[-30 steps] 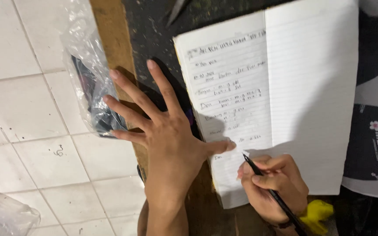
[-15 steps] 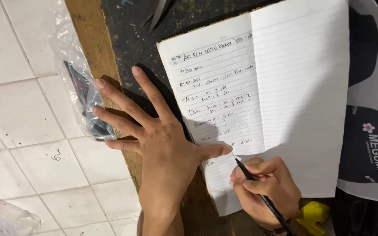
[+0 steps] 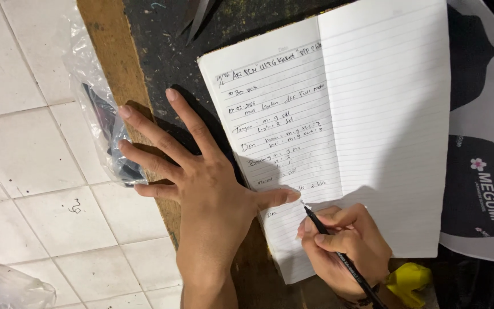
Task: The person opens a notebook, flips through several pages, and writes entries with a pen on a lined page. The person briefly pauses to look around the room before resuming writing.
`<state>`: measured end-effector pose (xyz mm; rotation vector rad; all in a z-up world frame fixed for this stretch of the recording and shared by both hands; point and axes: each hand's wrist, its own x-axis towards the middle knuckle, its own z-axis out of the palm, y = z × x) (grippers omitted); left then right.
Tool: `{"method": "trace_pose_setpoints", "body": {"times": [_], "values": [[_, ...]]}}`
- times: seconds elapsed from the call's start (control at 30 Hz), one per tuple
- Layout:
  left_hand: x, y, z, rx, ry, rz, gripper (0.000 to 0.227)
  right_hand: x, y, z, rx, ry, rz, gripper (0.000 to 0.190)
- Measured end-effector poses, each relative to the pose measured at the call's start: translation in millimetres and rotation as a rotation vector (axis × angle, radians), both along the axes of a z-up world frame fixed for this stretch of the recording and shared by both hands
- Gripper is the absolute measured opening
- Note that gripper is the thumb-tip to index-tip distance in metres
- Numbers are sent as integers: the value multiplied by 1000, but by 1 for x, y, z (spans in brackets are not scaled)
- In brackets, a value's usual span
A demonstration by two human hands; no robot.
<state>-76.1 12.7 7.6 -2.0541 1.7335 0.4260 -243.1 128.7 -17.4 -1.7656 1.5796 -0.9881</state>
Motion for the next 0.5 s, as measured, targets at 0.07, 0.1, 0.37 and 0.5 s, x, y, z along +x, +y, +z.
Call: {"method": "trace_pose_setpoints", "body": {"times": [0.07,0.1,0.37,0.5], "values": [[0,0,-3,3,-6,8,216,3,-1,1,-17,-21,-20,32],[-1,0,-4,6,-14,16,218,5,-2,1,-35,-44,-39,33],[-2,-3,-3,19,0,39,218,15,-4,-1,-40,-73,-139,32],[-1,-2,-1,26,14,35,216,-1,29,-10,578,-836,-562,29]]}}
